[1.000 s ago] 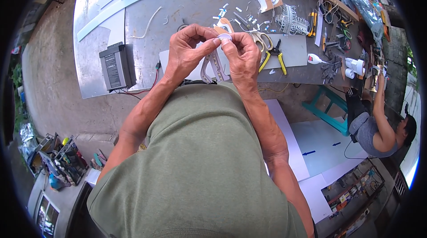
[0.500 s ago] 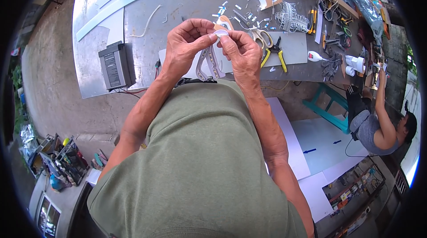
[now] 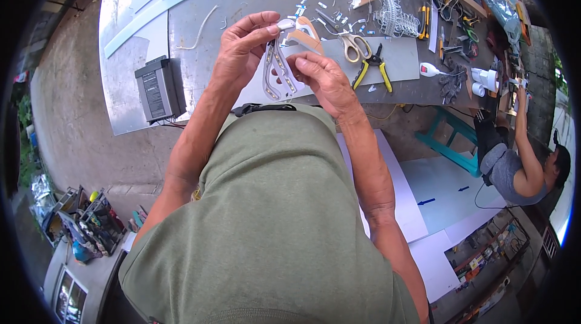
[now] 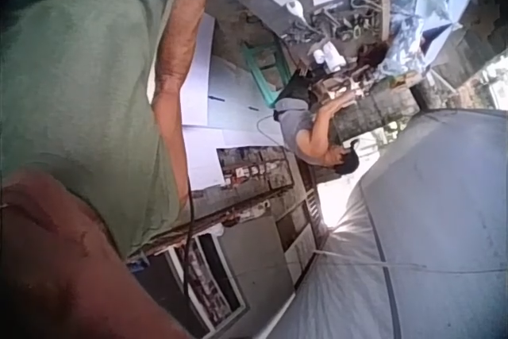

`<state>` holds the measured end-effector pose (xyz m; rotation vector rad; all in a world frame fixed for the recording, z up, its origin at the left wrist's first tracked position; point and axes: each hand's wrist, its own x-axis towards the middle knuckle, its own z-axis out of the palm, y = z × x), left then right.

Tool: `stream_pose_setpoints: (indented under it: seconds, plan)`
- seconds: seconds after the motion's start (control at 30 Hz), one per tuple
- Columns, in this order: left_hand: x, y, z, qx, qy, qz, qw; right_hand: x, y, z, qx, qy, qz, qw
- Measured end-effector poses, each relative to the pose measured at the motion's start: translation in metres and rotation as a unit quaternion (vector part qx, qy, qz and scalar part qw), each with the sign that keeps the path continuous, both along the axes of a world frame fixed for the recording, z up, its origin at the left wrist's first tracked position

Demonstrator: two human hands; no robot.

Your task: The recorder is assembling small sign components, applying LED strips and adhesive to cutouts.

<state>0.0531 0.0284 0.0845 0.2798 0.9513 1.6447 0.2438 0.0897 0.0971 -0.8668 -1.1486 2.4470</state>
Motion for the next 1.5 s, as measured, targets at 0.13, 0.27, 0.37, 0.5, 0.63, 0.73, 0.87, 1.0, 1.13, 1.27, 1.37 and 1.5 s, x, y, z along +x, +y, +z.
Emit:
stream_pose_setpoints:
  seconds: [0.13, 0.27, 0.37, 0.5, 0.63, 0.73, 0.87, 1.0, 1.13, 1.27, 1.37, 1.5]
  plan:
    - [0.004, 0.004, 0.002, 0.004, -0.036, -0.013, 0.999, 0.008, -0.010, -0.006, -0.112, 0.019, 0.037, 0.993]
    - [0.007, 0.004, -0.015, 0.035, -0.086, -0.048, 0.995, 0.013, -0.013, -0.013, -0.192, 0.114, 0.039, 0.974]
    - [0.008, 0.001, -0.027, 0.040, -0.102, -0.062, 0.992, 0.019, -0.014, -0.020, -0.179, 0.093, 0.054, 0.978]
    - [0.011, -0.002, -0.037, 0.044, -0.113, -0.066, 0.991, 0.023, -0.021, -0.027, -0.172, 0.090, 0.037, 0.980]
    - [0.015, -0.002, -0.039, 0.036, -0.119, -0.072, 0.990, 0.031, -0.026, -0.035, -0.165, 0.082, 0.020, 0.983]
    - [0.019, -0.005, -0.041, 0.026, -0.118, -0.087, 0.989, 0.033, -0.031, -0.034, -0.159, 0.071, 0.005, 0.985]
    - [0.022, -0.006, -0.034, 0.020, -0.083, -0.114, 0.990, 0.038, -0.032, -0.030, -0.194, 0.092, 0.005, 0.977]
    - [0.020, -0.006, -0.027, 0.077, -0.011, -0.151, 0.986, 0.038, -0.033, -0.017, -0.158, 0.074, 0.026, 0.984]
    - [0.018, -0.008, 0.000, 0.107, 0.027, -0.172, 0.979, 0.041, -0.032, -0.004, -0.097, 0.052, 0.023, 0.994]
    - [0.020, -0.010, 0.015, 0.103, 0.103, -0.182, 0.973, 0.043, -0.031, 0.005, -0.055, 0.020, 0.028, 0.998]
    - [0.020, -0.010, 0.021, 0.113, 0.109, -0.190, 0.969, 0.045, -0.028, 0.010, -0.044, 0.028, 0.036, 0.998]
    - [0.020, -0.008, 0.022, 0.128, 0.124, -0.180, 0.967, 0.043, -0.025, 0.015, -0.045, 0.029, 0.038, 0.998]
